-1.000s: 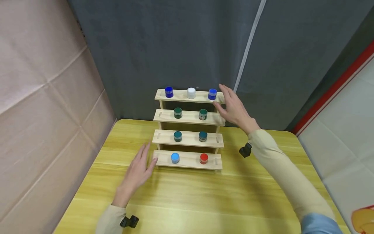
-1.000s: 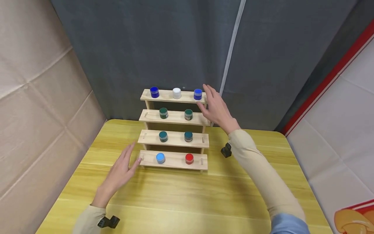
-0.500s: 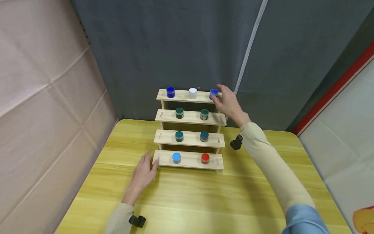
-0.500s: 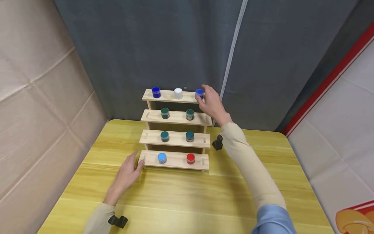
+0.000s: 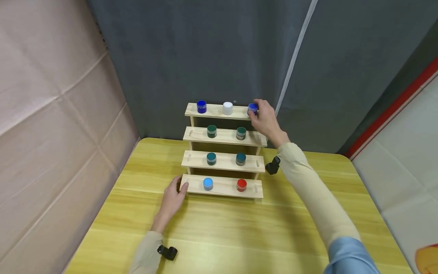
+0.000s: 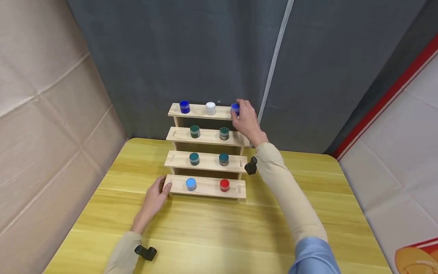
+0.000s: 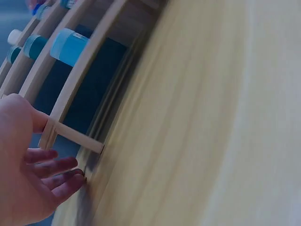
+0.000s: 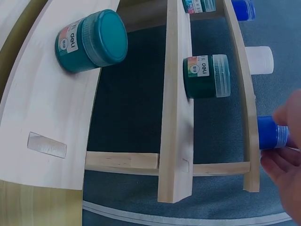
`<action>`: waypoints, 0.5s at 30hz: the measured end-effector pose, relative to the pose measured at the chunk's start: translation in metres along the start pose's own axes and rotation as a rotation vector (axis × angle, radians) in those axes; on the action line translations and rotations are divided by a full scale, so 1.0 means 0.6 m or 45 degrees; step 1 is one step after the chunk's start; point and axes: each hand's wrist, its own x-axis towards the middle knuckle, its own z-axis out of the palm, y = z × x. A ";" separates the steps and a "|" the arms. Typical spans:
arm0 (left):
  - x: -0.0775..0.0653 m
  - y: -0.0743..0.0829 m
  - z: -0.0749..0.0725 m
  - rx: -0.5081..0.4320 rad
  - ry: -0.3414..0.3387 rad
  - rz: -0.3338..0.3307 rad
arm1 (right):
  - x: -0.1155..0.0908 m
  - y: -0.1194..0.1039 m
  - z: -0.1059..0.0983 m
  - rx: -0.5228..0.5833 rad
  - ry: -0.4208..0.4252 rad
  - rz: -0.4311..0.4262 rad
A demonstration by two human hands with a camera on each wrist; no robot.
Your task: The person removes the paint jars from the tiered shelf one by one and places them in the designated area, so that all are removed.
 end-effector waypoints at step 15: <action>0.014 -0.003 0.018 -0.382 0.058 -0.074 | -0.003 0.001 -0.001 0.035 0.033 0.050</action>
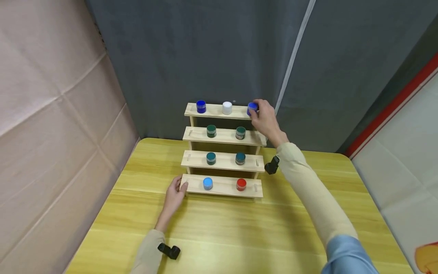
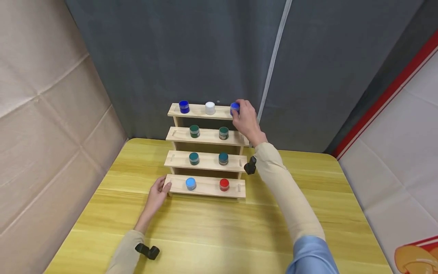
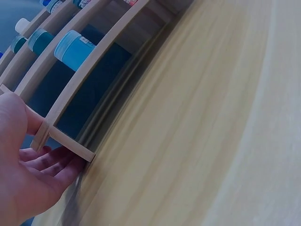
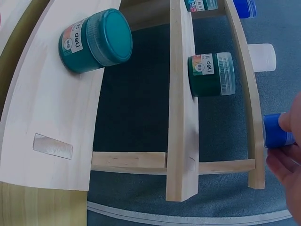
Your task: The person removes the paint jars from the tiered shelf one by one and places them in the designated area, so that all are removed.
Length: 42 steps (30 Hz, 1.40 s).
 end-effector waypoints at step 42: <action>0.002 -0.010 -0.025 -0.172 0.017 -0.071 | -0.044 0.091 -0.034 -0.022 0.406 -0.014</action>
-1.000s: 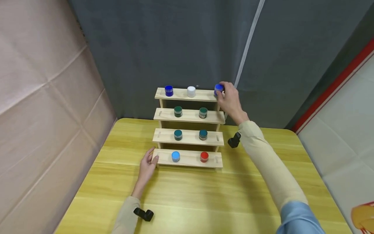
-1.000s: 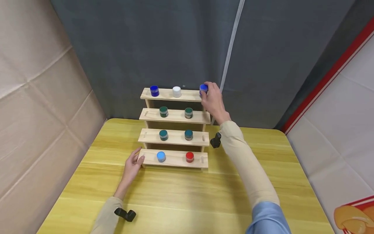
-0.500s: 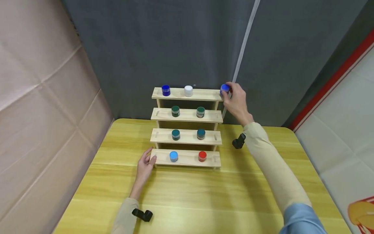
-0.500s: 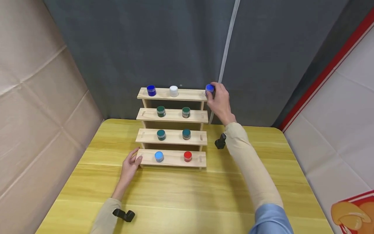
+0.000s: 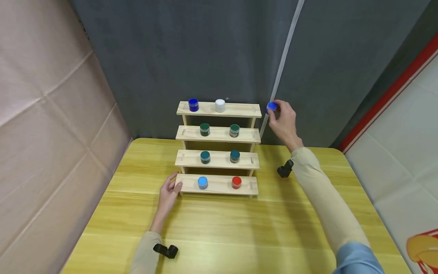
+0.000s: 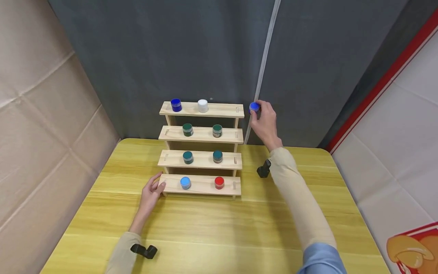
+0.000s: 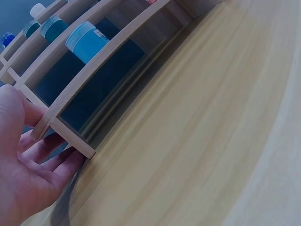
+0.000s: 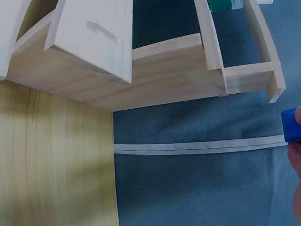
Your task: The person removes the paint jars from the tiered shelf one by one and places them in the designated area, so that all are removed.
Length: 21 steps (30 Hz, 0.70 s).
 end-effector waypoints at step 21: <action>-0.003 0.002 0.000 0.002 -0.035 -0.007 | -0.065 0.052 0.019 -0.002 -0.114 0.189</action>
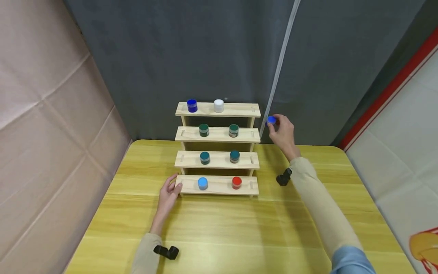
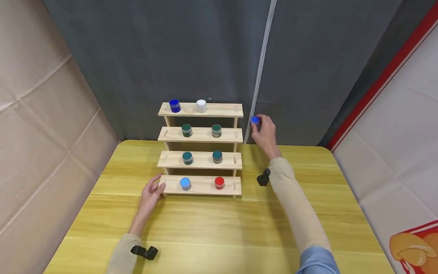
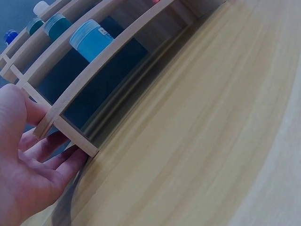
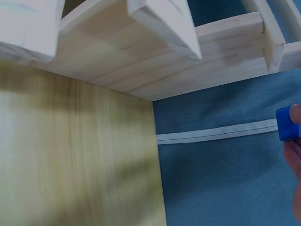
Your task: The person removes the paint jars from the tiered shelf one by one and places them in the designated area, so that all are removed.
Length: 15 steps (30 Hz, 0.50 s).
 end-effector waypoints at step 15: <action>-0.003 0.005 -0.005 0.000 -0.035 -0.022 | -0.056 0.043 0.022 -0.005 -0.075 0.066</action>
